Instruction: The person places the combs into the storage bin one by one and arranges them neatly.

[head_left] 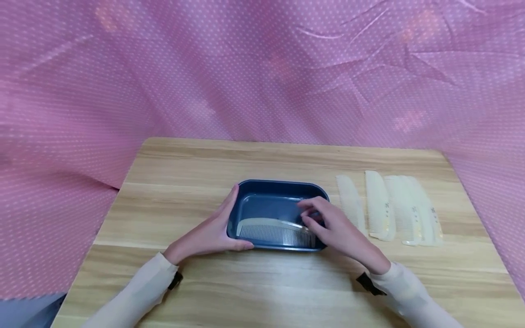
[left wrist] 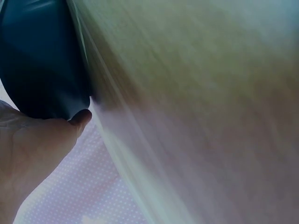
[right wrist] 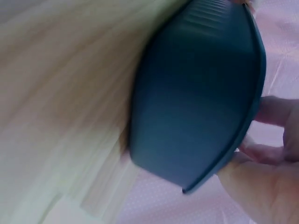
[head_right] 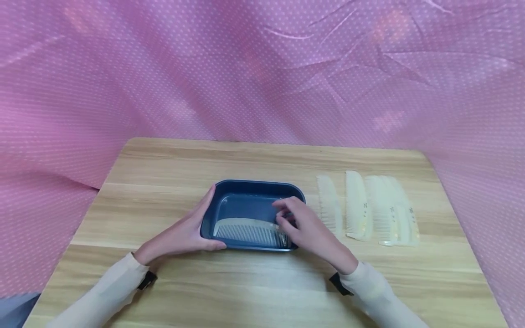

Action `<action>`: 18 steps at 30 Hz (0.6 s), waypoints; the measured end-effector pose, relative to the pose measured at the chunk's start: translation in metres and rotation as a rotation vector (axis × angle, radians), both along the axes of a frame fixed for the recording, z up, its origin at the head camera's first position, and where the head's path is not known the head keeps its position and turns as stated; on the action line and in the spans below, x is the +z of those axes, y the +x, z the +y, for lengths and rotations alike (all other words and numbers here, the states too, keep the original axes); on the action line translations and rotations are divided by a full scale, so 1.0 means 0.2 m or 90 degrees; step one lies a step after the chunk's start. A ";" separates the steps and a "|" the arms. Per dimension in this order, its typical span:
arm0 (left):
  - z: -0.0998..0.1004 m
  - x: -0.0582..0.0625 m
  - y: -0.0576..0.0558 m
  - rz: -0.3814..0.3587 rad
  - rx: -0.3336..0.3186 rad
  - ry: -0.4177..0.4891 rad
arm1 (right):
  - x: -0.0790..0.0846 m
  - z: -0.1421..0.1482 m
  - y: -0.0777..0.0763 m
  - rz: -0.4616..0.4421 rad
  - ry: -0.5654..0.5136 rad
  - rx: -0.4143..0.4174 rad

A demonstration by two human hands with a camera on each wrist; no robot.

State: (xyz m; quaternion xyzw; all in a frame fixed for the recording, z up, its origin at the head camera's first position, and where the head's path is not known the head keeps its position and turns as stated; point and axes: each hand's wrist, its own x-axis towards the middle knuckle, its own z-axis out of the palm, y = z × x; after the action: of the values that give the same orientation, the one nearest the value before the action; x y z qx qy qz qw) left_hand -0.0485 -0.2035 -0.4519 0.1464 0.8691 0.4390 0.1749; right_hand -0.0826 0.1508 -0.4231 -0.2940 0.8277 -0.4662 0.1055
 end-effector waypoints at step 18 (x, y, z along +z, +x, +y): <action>0.01 0.00 -0.01 0.003 0.002 -0.021 | 0.01 0.32 0.03 -0.081 -0.108 -0.205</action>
State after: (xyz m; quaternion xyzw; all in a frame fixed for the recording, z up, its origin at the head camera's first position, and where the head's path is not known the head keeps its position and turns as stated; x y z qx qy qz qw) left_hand -0.0495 -0.2014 -0.4528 0.1430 0.8769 0.4245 0.1742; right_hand -0.0762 0.2139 -0.4221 -0.1357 0.8133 -0.5630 0.0567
